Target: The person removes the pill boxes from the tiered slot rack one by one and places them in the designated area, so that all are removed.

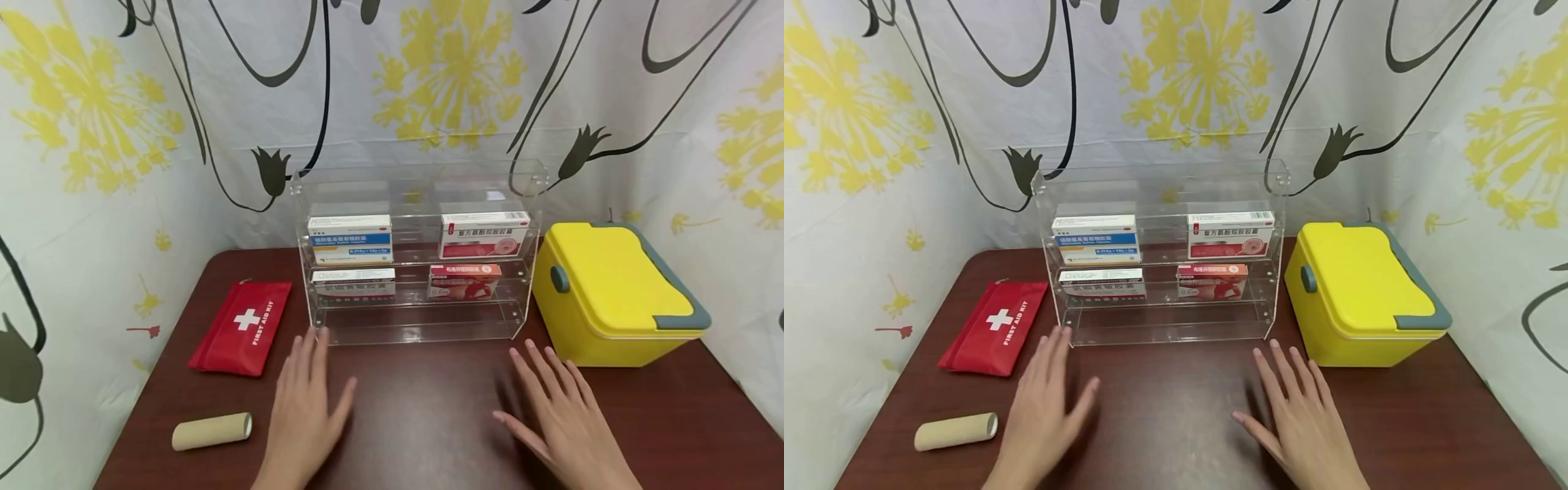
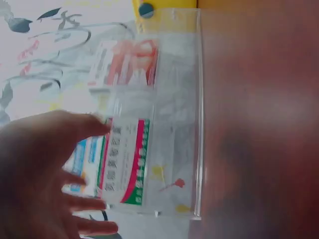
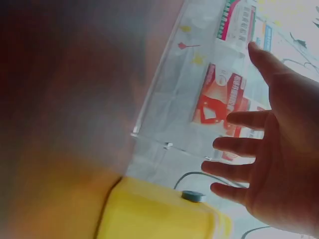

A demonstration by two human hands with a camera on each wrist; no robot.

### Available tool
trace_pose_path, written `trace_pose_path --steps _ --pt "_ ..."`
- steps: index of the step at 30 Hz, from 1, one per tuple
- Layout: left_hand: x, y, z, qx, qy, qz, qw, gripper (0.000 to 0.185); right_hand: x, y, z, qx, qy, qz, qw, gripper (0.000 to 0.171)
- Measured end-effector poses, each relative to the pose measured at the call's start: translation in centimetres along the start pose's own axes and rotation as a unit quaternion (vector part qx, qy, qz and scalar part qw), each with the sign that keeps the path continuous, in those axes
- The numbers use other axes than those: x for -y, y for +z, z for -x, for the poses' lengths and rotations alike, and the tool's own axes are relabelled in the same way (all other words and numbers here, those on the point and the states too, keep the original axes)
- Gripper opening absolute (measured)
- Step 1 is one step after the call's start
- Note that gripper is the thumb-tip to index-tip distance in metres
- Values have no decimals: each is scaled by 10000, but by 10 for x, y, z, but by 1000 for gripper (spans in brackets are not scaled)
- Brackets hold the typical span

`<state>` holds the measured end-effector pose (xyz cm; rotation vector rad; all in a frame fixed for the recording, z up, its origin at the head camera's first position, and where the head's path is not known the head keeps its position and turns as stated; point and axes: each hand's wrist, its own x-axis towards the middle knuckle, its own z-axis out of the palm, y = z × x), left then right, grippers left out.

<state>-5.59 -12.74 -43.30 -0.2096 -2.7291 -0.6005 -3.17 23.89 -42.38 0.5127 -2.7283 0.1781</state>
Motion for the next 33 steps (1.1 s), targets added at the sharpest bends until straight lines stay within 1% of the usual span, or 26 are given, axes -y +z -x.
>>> trace_pose_path --steps 1,2,3,4,6,9,10,13,15,17,18,19,22,25,28,30,33 --pt "4 0 -6 -167 -164 346 9991 90 -1 -3 -4 -101 -91 -55 9999 89" --pt "8 0 -13 -271 -377 736 9962 88 -2 -7 -10 -200 -198 -142 9995 87" --pt "12 0 -19 -321 -598 1178 9907 86 -3 -11 -17 -288 -283 -230 9989 85" --pt "17 1 -27 -309 -845 1616 9828 84 -6 -15 -25 -367 -365 -341 9981 83" --pt "28 5 -40 -191 -1268 2454 9609 80 -11 -24 -44 -533 -488 -529 9960 78" --pt "42 14 -54 108 -1794 3461 9208 76 -21 -35 -74 -786 -587 -775 9922 67" --pt "45 18 -58 209 -1913 3684 9095 75 -24 -37 -84 -872 -641 -840 9906 63" --pt "52 29 -63 411 -2129 4145 8839 73 -33 -39 -110 -978 -805 -921 9877 61" --pt "54 35 -64 470 -2188 4348 8723 72 -38 -37 -123 -993 -951 -924 9862 60" --pt "55 41 -64 489 -2236 4499 8632 70 -42 -35 -133 -960 -1026 -859 9863 52" --pt "55 42 -65 493 -2262 4565 8590 69 -44 -33 -137 -944 -1068 -819 9864 48" --pt "56 43 -64 502 -2285 4596 8568 69 -45 -31 -140 -910 -1091 -802 9866 46" --pt "58 45 -64 541 -2308 4670 8519 67 -47 -26 -146 -771 -1092 -674 9887 51" --pt "60 46 -63 566 -2265 4718 8502 66 -48 -23 -150 -558 -1038 -715 9904 54" --pt "63 48 -62 593 -2224 4746 8496 65 -50 -19 -153 -397 -979 -938 9900 52" --pt "64 49 -61 589 -2203 4739 8505 66 -52 -17 -156 -393 -1014 -1189 9869 47" --pt "65 51 -60 569 -2141 4723 8532 66 -55 -15 -160 -526 -1124 -1548 9801 39"
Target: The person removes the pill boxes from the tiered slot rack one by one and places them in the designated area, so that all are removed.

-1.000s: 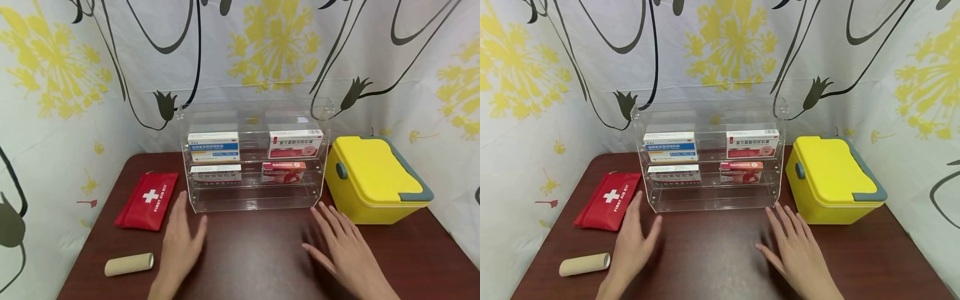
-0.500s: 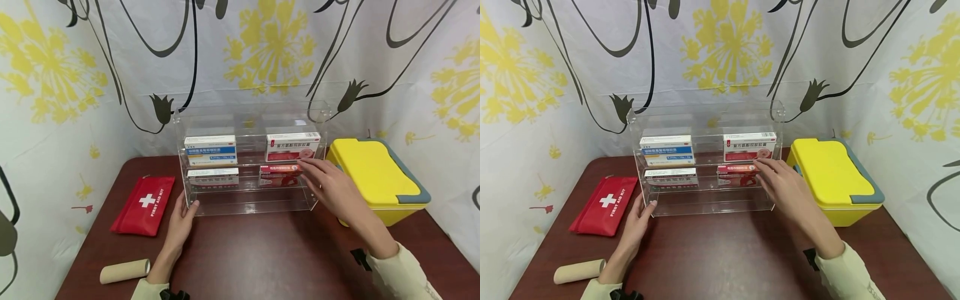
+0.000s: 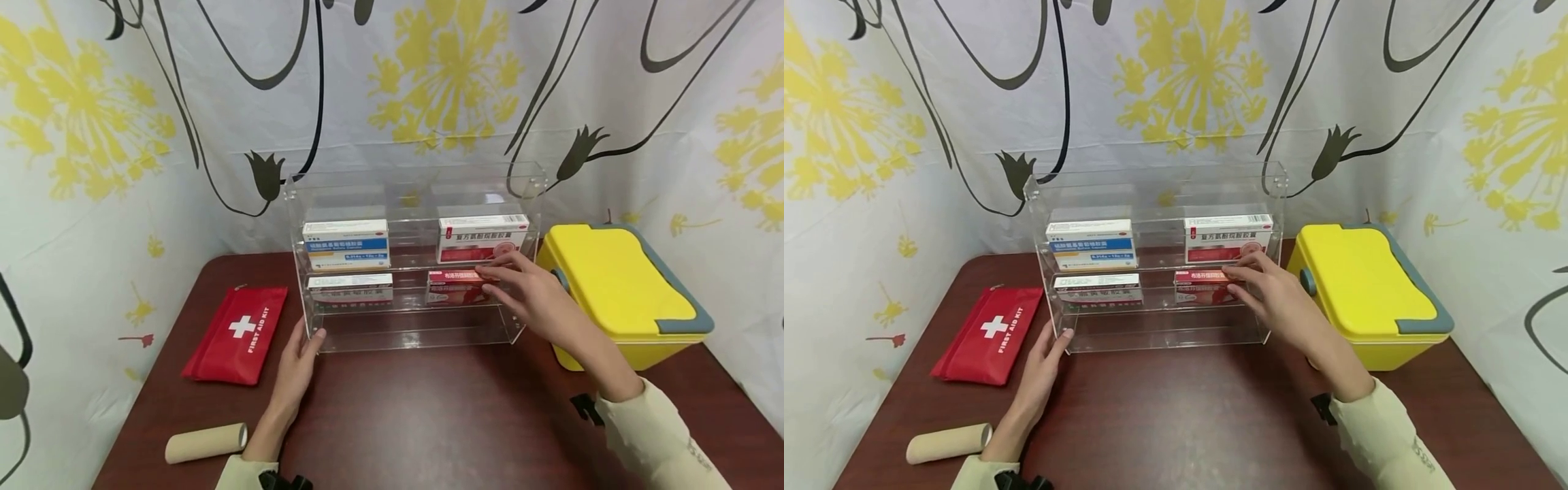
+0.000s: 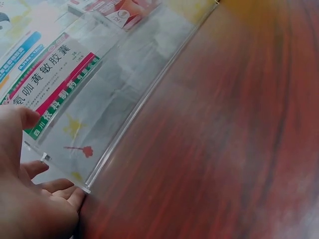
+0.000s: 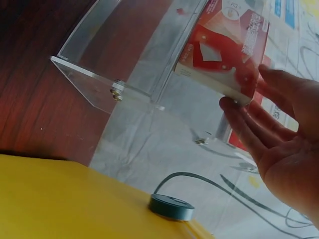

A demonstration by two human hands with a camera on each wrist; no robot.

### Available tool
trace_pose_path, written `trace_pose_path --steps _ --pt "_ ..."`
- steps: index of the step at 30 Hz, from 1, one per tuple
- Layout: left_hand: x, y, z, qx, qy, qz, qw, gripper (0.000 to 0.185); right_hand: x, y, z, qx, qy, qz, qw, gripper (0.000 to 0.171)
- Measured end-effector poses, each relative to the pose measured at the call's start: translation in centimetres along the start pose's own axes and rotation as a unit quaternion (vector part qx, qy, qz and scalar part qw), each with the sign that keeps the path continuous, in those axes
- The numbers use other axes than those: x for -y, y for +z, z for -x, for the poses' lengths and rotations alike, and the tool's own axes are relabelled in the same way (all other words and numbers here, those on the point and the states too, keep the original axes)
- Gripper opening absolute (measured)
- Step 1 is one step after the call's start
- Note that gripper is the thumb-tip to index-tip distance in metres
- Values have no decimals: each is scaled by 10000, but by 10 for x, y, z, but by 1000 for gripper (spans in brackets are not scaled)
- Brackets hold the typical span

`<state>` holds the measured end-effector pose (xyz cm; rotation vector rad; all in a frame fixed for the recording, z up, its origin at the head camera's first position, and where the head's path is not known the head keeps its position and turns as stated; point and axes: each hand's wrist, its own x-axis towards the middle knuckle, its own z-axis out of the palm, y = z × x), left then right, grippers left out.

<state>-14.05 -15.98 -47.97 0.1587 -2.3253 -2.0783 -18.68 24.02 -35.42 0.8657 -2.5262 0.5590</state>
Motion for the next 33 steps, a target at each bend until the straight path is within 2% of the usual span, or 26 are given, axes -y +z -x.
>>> trace_pose_path --steps 5,20,27,33 --pt "2 1 -1 -70 92 -140 9998 62 -6 -1 -3 -217 -71 -365 9991 33" --pt "3 -2 -1 -55 94 -234 9997 59 -18 -4 -10 -118 274 -944 9951 27" --pt "5 -3 -3 -18 70 -164 9998 57 -17 -10 -12 -183 294 -860 9957 28" --pt "5 -3 -2 -8 76 -190 9998 57 -13 -19 -14 -228 501 -704 9960 28"
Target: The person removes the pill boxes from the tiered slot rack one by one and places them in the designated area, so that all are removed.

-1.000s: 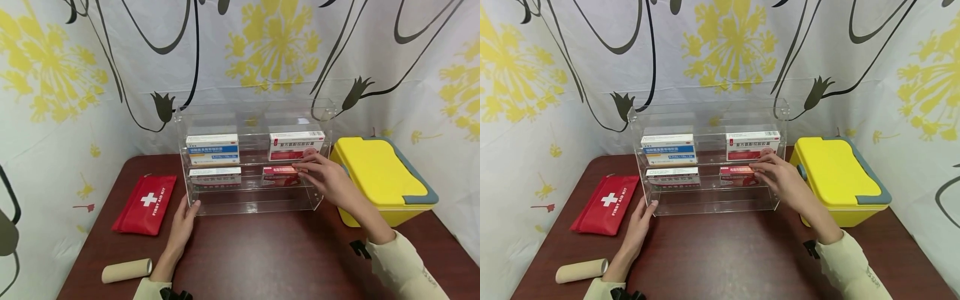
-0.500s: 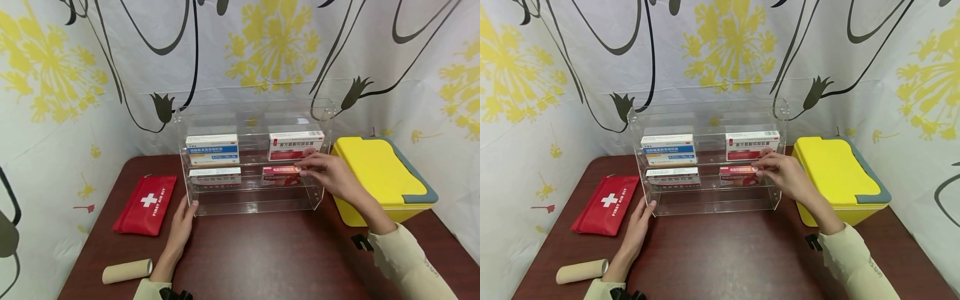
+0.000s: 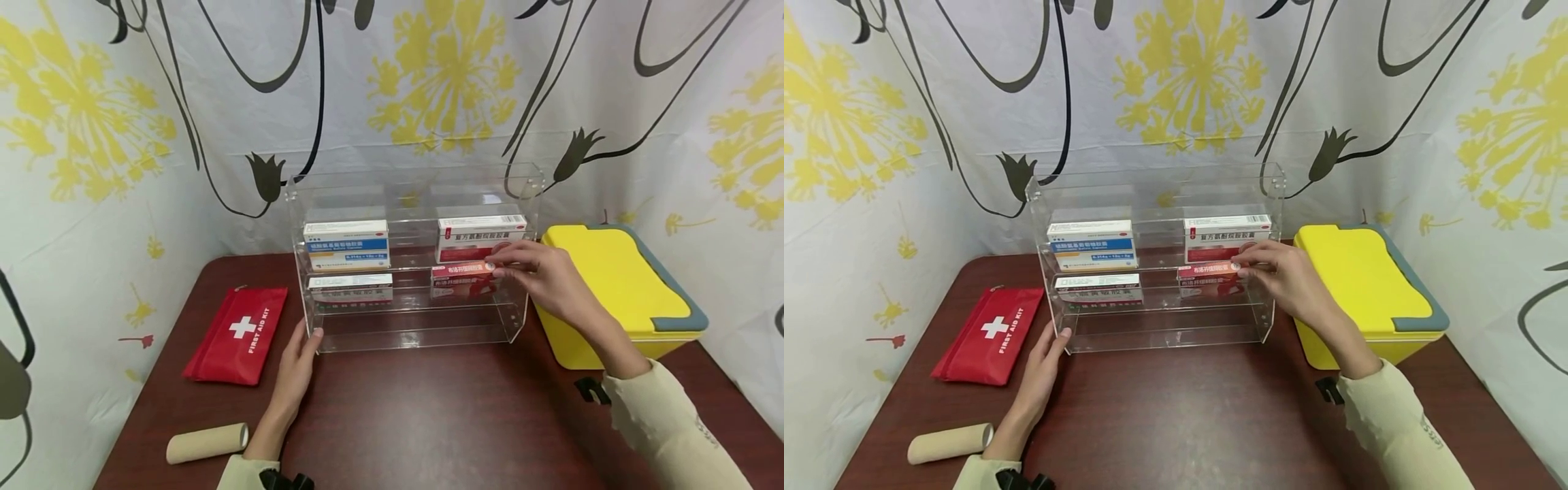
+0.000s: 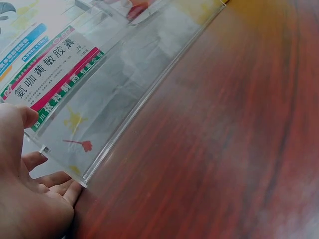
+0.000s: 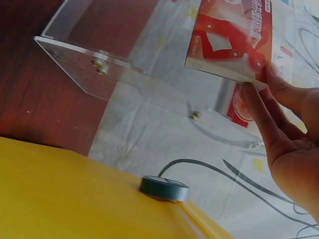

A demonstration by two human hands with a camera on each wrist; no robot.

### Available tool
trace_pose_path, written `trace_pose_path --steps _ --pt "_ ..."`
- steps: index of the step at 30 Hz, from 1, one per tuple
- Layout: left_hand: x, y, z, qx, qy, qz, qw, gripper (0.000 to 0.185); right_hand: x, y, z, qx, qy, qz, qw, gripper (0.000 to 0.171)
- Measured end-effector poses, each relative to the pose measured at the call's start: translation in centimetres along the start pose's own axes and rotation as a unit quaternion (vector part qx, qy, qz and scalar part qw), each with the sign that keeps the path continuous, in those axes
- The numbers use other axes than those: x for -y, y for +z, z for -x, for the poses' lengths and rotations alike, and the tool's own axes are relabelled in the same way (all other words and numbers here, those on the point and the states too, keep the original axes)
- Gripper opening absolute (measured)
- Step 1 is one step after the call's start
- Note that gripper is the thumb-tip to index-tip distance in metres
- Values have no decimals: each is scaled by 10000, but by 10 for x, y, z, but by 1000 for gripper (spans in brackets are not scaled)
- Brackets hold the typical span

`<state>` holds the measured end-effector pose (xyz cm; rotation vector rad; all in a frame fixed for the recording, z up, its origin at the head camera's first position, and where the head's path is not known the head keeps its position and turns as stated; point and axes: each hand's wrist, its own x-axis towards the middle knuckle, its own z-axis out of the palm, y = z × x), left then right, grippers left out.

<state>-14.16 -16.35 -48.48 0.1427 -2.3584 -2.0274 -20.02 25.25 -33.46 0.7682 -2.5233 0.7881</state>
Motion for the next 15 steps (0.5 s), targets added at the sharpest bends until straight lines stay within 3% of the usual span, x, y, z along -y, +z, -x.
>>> trace_pose_path --steps 15 --pt "0 0 2 -66 129 -60 9999 59 18 -31 -12 -358 -160 65 9992 30"
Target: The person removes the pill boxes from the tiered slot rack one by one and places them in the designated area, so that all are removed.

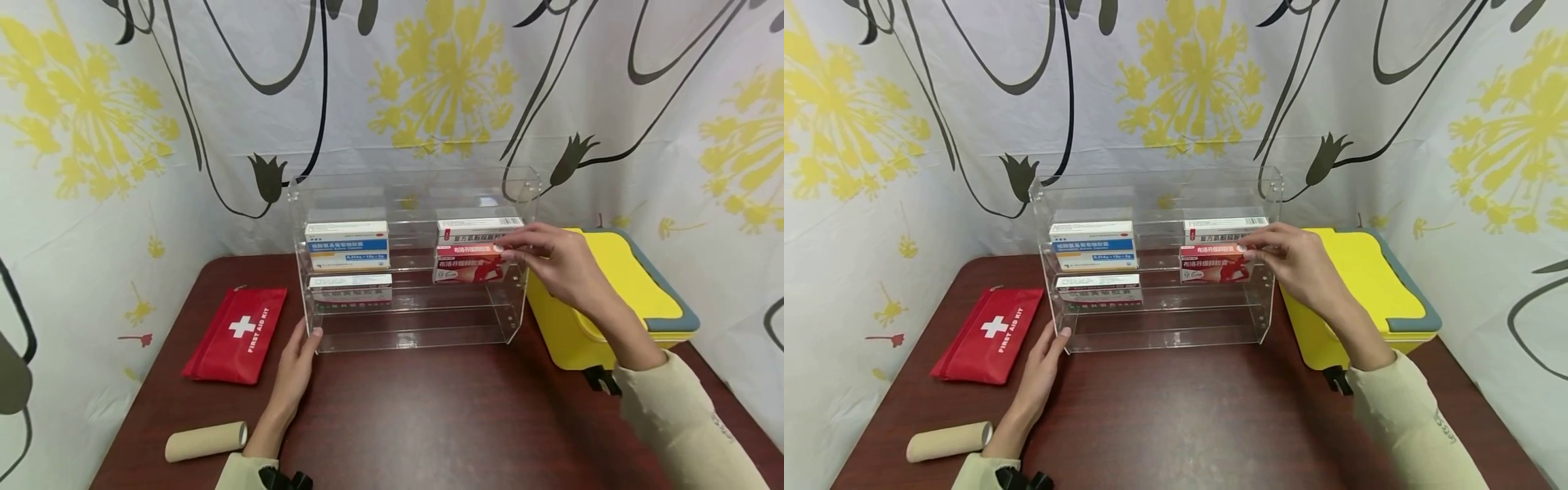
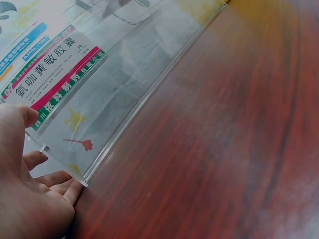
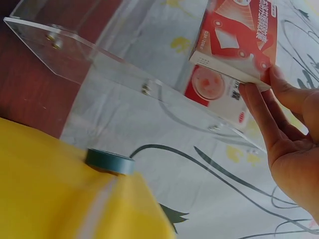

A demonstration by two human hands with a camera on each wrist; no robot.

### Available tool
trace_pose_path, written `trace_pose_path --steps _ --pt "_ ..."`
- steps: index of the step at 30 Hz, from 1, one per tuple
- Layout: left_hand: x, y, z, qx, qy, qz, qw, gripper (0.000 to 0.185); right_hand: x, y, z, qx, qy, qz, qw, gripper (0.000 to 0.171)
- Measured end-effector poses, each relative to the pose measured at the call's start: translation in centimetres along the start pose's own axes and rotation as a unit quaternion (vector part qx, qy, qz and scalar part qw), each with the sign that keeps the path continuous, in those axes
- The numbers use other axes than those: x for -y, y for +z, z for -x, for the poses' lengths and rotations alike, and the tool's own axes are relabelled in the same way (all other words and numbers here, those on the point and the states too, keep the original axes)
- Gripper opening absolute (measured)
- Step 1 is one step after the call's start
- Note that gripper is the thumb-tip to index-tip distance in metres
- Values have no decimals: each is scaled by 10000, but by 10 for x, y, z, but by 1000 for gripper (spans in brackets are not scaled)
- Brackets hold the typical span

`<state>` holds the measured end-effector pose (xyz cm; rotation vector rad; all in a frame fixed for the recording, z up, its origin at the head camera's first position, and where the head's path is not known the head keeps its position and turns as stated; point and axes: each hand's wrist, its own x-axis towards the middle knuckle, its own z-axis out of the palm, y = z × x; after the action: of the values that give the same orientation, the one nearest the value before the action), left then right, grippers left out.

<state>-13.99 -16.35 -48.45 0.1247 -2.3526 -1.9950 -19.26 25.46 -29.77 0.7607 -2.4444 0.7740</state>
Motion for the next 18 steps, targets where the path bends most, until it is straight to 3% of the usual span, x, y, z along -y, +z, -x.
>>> trace_pose_path --steps 11,18 --pt "1 -1 2 39 -39 -18 10000 62 9 -18 -3 26 155 -170 9997 30" --pt "-2 -1 2 94 -72 43 9999 59 10 -22 11 111 169 -200 9996 34"
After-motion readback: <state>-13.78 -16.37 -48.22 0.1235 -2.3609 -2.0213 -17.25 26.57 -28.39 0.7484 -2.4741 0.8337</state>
